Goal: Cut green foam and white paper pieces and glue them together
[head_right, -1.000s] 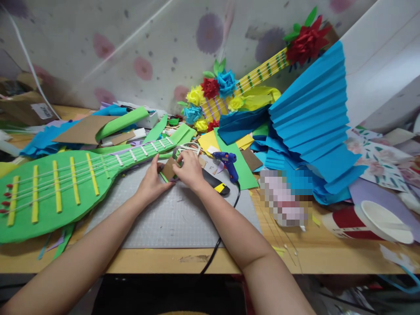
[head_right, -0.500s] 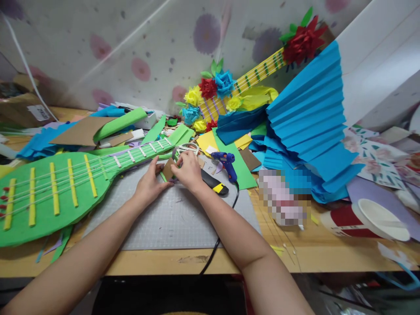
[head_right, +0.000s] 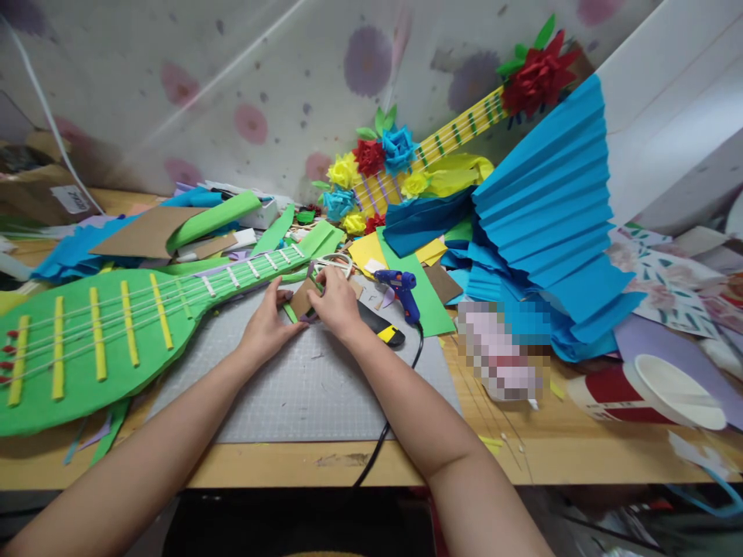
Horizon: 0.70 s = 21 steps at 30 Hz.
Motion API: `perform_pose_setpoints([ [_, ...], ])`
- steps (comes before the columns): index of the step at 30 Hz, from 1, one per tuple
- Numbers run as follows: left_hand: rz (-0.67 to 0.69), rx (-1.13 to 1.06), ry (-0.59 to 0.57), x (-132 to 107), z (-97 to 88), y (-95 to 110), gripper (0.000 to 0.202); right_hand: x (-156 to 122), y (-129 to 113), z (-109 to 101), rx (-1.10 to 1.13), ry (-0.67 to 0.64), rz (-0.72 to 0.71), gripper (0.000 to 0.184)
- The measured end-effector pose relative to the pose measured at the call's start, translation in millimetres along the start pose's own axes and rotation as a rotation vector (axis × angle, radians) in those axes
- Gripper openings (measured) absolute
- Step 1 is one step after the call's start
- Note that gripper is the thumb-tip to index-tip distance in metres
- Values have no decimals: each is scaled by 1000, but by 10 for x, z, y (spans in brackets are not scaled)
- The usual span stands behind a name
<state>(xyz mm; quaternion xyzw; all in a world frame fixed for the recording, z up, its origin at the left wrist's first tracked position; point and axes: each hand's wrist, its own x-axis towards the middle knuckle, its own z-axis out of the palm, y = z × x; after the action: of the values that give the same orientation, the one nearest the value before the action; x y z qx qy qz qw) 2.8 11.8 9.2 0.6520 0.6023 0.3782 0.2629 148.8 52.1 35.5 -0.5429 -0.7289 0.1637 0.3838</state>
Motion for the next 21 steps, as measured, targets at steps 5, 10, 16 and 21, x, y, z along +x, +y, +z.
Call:
perform_pose_setpoints([
  [5,-19,-41,24,16,11,-24,100,-20,2,9,-9,15,-18,14],
  [10,8,-80,29,38,23,-63,99,-32,-4,14,-33,11,-28,18],
  [16,29,-76,43,66,28,-73,101,-41,13,44,-2,11,20,26],
  [21,32,-64,29,78,38,-85,103,-52,-2,38,0,18,3,24],
])
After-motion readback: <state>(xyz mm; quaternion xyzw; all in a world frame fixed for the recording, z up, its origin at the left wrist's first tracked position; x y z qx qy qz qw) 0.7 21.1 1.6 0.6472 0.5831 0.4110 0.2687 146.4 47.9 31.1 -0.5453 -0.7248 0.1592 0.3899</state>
